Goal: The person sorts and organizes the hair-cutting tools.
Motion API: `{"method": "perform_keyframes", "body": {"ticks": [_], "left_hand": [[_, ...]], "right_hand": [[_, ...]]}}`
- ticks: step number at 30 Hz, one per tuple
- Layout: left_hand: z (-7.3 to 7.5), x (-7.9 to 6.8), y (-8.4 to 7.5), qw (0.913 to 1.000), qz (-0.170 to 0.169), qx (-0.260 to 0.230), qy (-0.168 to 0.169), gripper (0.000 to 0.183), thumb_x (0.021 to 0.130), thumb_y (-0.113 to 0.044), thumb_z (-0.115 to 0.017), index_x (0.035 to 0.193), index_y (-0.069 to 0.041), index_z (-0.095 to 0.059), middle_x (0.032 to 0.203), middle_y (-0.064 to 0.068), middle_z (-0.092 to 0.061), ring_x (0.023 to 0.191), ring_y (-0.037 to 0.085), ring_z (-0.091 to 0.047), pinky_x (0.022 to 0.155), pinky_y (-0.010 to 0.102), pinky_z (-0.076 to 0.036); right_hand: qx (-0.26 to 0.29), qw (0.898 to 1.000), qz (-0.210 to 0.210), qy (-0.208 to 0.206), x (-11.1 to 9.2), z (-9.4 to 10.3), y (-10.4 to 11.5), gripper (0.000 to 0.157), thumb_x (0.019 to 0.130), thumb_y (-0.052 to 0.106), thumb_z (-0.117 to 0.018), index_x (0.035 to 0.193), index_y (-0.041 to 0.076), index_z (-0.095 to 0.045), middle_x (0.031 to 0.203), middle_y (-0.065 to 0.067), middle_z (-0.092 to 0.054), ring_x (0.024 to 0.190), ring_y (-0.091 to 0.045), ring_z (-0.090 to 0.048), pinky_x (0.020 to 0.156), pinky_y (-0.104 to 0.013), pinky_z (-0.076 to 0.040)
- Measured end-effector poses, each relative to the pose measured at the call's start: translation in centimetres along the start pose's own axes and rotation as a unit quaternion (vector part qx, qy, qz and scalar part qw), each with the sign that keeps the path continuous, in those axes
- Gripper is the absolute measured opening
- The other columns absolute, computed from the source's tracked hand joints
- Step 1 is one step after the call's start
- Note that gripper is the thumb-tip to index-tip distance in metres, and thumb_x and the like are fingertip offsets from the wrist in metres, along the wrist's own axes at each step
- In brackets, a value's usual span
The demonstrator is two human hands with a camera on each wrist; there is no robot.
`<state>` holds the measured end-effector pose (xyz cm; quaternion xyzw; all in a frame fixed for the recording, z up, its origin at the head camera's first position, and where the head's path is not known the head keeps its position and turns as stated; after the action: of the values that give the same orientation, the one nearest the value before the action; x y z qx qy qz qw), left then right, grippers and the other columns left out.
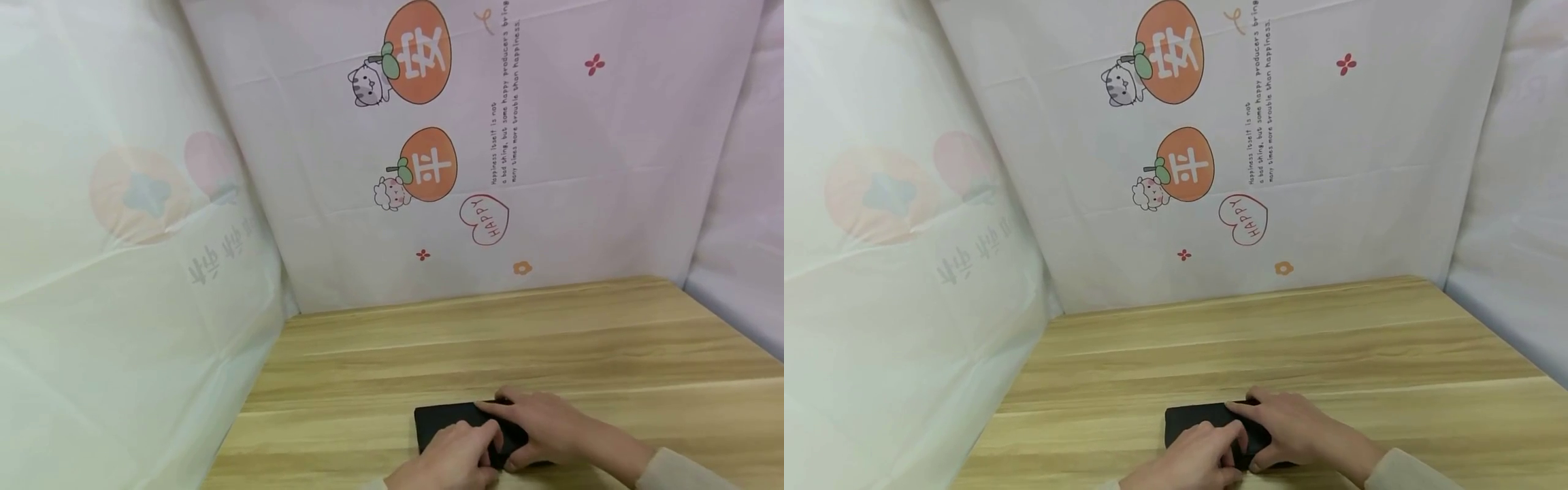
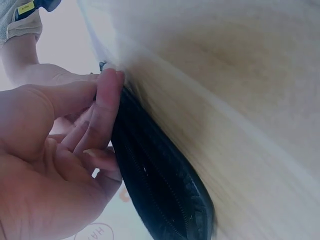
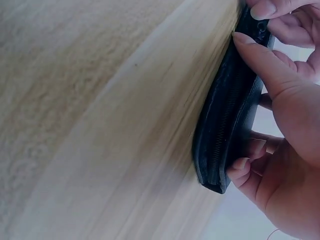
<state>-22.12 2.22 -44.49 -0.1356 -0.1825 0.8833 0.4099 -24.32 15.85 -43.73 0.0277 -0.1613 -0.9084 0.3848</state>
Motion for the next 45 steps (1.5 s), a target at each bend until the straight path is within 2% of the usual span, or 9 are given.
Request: {"method": "perform_keyframes", "body": {"ticks": [2,6,8,13,19,27,33,40,45], "left_hand": [[0.3,-0.2,0.2,1.0000,-0.002,0.007,-0.005,0.019,0.096,-0.017,-0.072,0.114,-0.017,-0.065,0.073,-0.018,-0.065,0.060,-0.012,-0.053,0.060,0.010,-0.045],[0.7,-0.7,0.3,0.9999,-0.006,0.005,-0.015,0.006,0.094,-0.013,-0.074,0.096,-0.015,-0.068,0.066,-0.017,-0.061,0.055,-0.009,-0.051,0.057,0.010,-0.044],[0.9,-1.0,0.3,0.9997,-0.002,0.005,-0.022,0.010,0.092,-0.010,-0.075,0.087,-0.015,-0.068,0.062,-0.016,-0.057,0.053,-0.007,-0.049,0.056,0.009,-0.042],[1.3,-2.1,0.7,0.9993,0.027,0.005,-0.024,0.016,0.091,-0.008,-0.075,0.082,-0.017,-0.065,0.061,-0.015,-0.053,0.053,-0.002,-0.048,0.054,0.013,-0.041],[2.3,-4.5,2.7,0.9959,0.084,-0.021,-0.026,0.019,0.088,-0.005,-0.076,0.079,-0.017,-0.065,0.062,-0.012,-0.052,0.054,0.002,-0.048,0.054,0.017,-0.043],[4.1,-7.4,6.0,0.9880,0.117,-0.036,-0.095,0.023,0.081,0.004,-0.074,0.075,-0.015,-0.062,0.056,-0.013,-0.051,0.052,0.001,-0.045,0.053,0.017,-0.042],[4.8,-6.9,8.4,0.9769,0.162,-0.071,-0.119,0.021,0.083,0.004,-0.078,0.074,-0.010,-0.065,0.056,-0.007,-0.059,0.046,0.004,-0.055,0.050,0.020,-0.047],[6.9,-5.1,9.5,0.9700,0.150,0.070,-0.178,0.020,0.079,0.001,-0.079,0.069,-0.012,-0.067,0.066,-0.008,-0.059,0.061,0.005,-0.051,0.058,0.022,-0.047],[6.8,-4.9,9.5,0.9694,0.131,0.077,-0.193,0.021,0.077,0.003,-0.079,0.066,-0.012,-0.069,0.060,-0.009,-0.059,0.058,0.003,-0.051,0.058,0.019,-0.047]], "right_hand": [[0.003,1.000,0.000,0.000,0.0,0.0,0.0,0.087,0.083,0.068,-0.071,0.152,0.020,-0.051,0.137,-0.014,-0.055,0.080,-0.004,-0.051,0.067,-0.031,-0.049],[0.010,1.000,-0.004,0.000,-0.1,0.0,-0.1,0.087,0.083,0.067,-0.071,0.153,0.021,-0.050,0.138,-0.013,-0.054,0.080,-0.005,-0.052,0.066,-0.028,-0.046],[0.012,1.000,-0.006,-0.002,-0.1,-0.1,-0.1,0.087,0.083,0.067,-0.072,0.153,0.020,-0.050,0.138,-0.013,-0.054,0.078,-0.005,-0.050,0.065,-0.026,-0.043],[0.007,1.000,-0.008,-0.008,-0.2,-0.2,-0.2,0.087,0.083,0.068,-0.072,0.152,0.021,-0.051,0.139,-0.014,-0.054,0.080,-0.006,-0.052,0.066,-0.028,-0.045],[0.010,1.000,-0.016,0.008,-0.2,-0.3,-0.4,0.086,0.083,0.068,-0.073,0.153,0.024,-0.050,0.142,-0.016,-0.053,0.088,-0.014,-0.061,0.072,-0.035,-0.051],[0.006,0.999,-0.025,0.020,-0.2,-0.3,-0.6,0.087,0.082,0.069,-0.073,0.154,0.026,-0.049,0.144,-0.017,-0.053,0.098,-0.024,-0.066,0.077,-0.043,-0.054],[-0.009,1.000,-0.014,0.015,0.0,-0.4,-0.4,0.087,0.081,0.068,-0.073,0.153,0.025,-0.050,0.143,-0.015,-0.054,0.093,-0.020,-0.065,0.076,-0.041,-0.054],[0.000,0.999,-0.017,0.030,0.2,-0.6,-0.6,0.087,0.084,0.070,-0.069,0.155,0.025,-0.047,0.147,-0.017,-0.051,0.100,-0.026,-0.066,0.079,-0.045,-0.055],[-0.001,1.000,-0.016,0.025,0.2,-0.5,-0.5,0.087,0.084,0.069,-0.069,0.155,0.023,-0.048,0.146,-0.019,-0.051,0.098,-0.027,-0.067,0.078,-0.044,-0.055]]}}
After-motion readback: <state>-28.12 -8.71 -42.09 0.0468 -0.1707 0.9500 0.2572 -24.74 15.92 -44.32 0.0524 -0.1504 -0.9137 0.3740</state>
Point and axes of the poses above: each hand's wrist, its own x-axis towards the middle knuckle, its own z-axis out of the back of the hand, y = z × x, the point moved 6 cm from there along x, towards the middle knuckle
